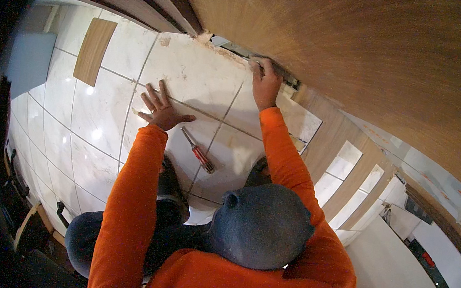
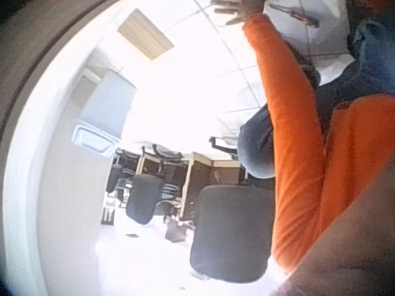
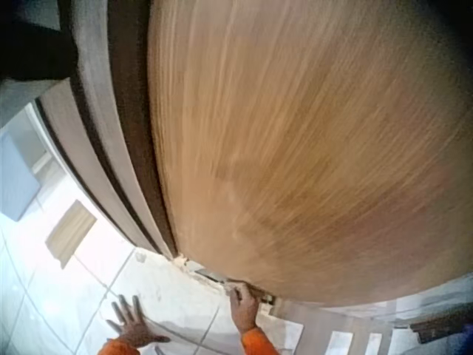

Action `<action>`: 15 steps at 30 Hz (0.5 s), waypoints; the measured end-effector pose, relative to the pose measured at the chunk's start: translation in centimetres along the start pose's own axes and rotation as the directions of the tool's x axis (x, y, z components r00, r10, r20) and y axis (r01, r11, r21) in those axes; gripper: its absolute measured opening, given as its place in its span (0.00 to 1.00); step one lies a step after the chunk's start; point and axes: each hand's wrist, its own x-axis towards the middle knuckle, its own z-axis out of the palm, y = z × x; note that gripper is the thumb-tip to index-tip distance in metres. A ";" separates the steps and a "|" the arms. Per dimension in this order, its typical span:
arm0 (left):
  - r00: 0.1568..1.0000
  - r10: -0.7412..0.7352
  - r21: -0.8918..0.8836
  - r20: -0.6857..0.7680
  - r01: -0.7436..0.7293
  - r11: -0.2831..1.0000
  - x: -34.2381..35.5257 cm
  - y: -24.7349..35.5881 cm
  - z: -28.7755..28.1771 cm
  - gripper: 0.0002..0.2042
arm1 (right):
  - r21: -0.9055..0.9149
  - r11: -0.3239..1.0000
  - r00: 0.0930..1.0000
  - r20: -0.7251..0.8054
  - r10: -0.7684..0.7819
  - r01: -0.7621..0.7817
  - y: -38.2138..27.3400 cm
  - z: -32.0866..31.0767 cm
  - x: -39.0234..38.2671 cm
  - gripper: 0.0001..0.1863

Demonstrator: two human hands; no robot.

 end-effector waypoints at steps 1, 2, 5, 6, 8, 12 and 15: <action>1.000 0.001 0.000 -0.002 -0.001 1.000 0.1 0.2 -0.1 0.80 | 0.000 1.000 1.000 -0.002 -0.001 0.001 0.1 -0.1 0.2 0.05; 1.000 -0.014 0.016 0.021 0.014 1.000 0.2 0.3 0.1 0.80 | -0.154 0.981 0.992 0.039 -0.117 0.122 -1.2 -0.3 0.4 0.07; 0.999 -0.038 0.041 0.035 0.037 0.998 -0.2 0.5 -0.4 0.79 | -0.386 0.867 0.945 0.209 -0.250 0.315 -4.7 0.9 2.4 0.08; 0.998 -0.048 0.045 0.030 0.047 0.998 -0.2 0.5 -0.5 0.79 | -0.462 0.796 0.910 0.324 -0.259 0.391 -5.4 1.6 2.9 0.08; 0.999 -0.035 0.028 0.024 0.035 0.999 -0.1 0.2 -0.3 0.79 | -0.449 0.805 0.910 0.324 -0.258 0.388 -6.7 2.2 3.3 0.08; 1.000 -0.005 -0.003 -0.024 0.005 1.000 0.3 -0.7 0.8 0.80 | -0.210 0.942 0.965 0.029 -0.262 0.262 -7.5 0.3 2.2 0.07; 1.000 -0.001 0.027 -0.001 0.001 1.000 0.4 0.1 0.3 0.80 | -0.184 0.965 0.980 -0.038 -0.195 0.185 -3.4 -1.4 1.3 0.06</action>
